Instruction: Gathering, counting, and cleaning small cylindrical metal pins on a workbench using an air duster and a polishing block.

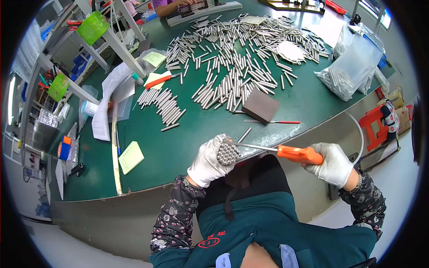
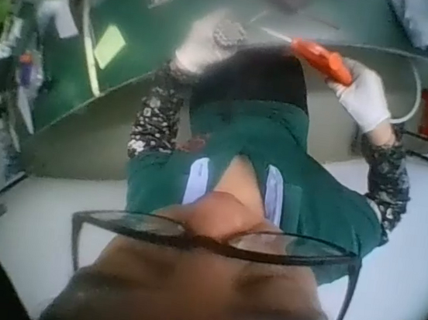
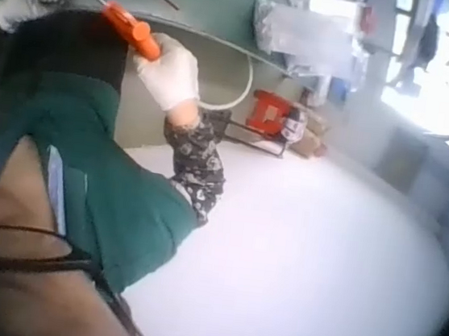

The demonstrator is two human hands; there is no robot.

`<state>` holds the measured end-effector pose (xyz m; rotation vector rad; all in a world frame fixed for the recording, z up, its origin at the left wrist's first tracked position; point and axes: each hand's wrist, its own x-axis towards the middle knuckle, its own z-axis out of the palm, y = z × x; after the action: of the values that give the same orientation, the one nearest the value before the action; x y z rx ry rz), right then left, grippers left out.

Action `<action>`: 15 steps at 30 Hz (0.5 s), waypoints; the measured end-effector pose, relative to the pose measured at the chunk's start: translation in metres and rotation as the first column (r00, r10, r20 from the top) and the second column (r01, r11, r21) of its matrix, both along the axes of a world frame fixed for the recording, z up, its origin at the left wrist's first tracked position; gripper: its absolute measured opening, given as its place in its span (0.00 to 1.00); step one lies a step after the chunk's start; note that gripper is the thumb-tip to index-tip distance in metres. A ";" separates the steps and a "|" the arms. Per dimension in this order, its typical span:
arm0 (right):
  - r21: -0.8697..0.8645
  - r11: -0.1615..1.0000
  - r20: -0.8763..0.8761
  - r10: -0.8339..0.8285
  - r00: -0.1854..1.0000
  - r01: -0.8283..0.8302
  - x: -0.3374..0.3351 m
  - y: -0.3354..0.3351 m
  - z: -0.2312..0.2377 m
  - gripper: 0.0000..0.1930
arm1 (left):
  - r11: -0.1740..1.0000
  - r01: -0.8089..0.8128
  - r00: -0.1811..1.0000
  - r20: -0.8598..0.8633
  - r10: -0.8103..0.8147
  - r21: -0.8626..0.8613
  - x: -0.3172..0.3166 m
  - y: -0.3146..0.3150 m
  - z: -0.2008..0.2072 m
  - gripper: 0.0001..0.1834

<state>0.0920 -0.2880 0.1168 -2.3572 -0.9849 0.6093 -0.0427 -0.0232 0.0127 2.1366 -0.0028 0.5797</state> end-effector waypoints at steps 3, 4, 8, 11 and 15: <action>0.010 1.000 -0.017 -0.013 1.000 0.014 0.001 -0.001 -0.001 0.13 | 1.000 0.010 1.000 0.006 -0.010 0.000 0.000 0.002 -0.004 0.28; 0.023 0.999 -0.024 -0.036 0.999 0.036 0.001 -0.002 -0.002 0.13 | 1.000 0.014 1.000 0.000 -0.014 -0.018 0.000 0.002 -0.004 0.28; -0.040 0.999 -0.070 0.002 0.998 -0.005 0.000 -0.006 -0.003 0.13 | 0.998 0.000 1.000 -0.017 -0.001 -0.062 0.001 0.000 0.002 0.23; -0.039 0.999 -0.067 -0.028 0.997 0.026 -0.001 -0.016 -0.006 0.14 | 0.999 -0.004 1.000 -0.005 0.004 -0.036 0.001 -0.001 0.003 0.23; -0.042 0.997 -0.149 -0.077 0.986 0.071 -0.002 -0.026 -0.010 0.13 | 1.000 0.016 1.000 -0.012 -0.016 -0.016 0.001 0.002 -0.003 0.26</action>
<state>0.0904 -0.3142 0.1065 -2.3288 -0.8223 0.7696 -0.0419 -0.0214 0.0099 2.1231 -0.0091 0.5558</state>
